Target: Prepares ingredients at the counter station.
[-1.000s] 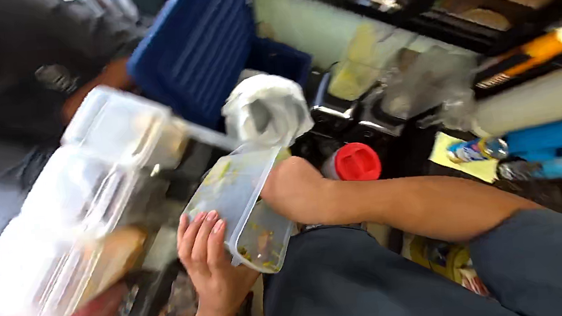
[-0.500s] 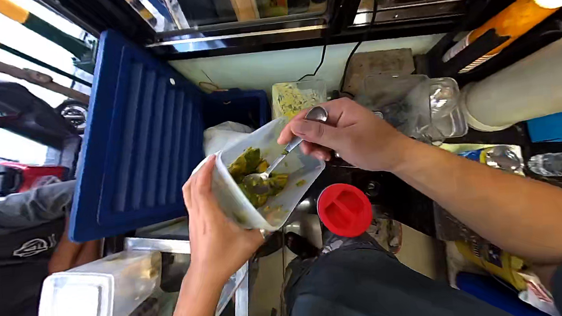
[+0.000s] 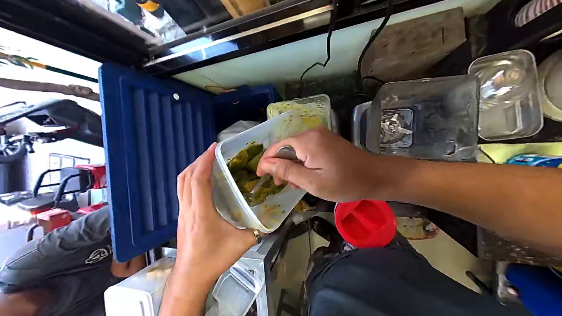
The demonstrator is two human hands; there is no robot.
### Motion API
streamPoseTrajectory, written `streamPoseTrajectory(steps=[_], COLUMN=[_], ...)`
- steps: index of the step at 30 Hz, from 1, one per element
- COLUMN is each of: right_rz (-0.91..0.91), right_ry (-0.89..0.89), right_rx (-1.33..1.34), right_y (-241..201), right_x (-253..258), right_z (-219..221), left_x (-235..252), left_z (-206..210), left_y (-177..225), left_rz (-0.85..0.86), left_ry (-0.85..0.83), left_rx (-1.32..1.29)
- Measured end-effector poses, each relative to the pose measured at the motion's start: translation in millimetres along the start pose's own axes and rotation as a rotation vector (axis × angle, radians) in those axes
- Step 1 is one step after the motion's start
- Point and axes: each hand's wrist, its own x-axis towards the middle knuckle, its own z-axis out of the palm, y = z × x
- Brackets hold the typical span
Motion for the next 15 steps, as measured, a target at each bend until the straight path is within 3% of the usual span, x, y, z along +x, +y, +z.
streamPoseTrajectory(steps=[5,10,15], right_rz=[0.018,-0.048,-0.073], right_ry=[0.096,-0.015,0.069], right_rx=[0.028,-0.112,-0.043], right_y=[-6,21,4], right_x=[1,-1,3], right_z=[-26,-18,-28], left_x=[3,6,7], left_z=[-2,-3,-3], left_y=[-2,-2,-5], left_rz=[-0.032,-0.044,-0.058], left_ry=[-0.021,-0.032,-0.034], left_rx=[0.023,0.024,0.030])
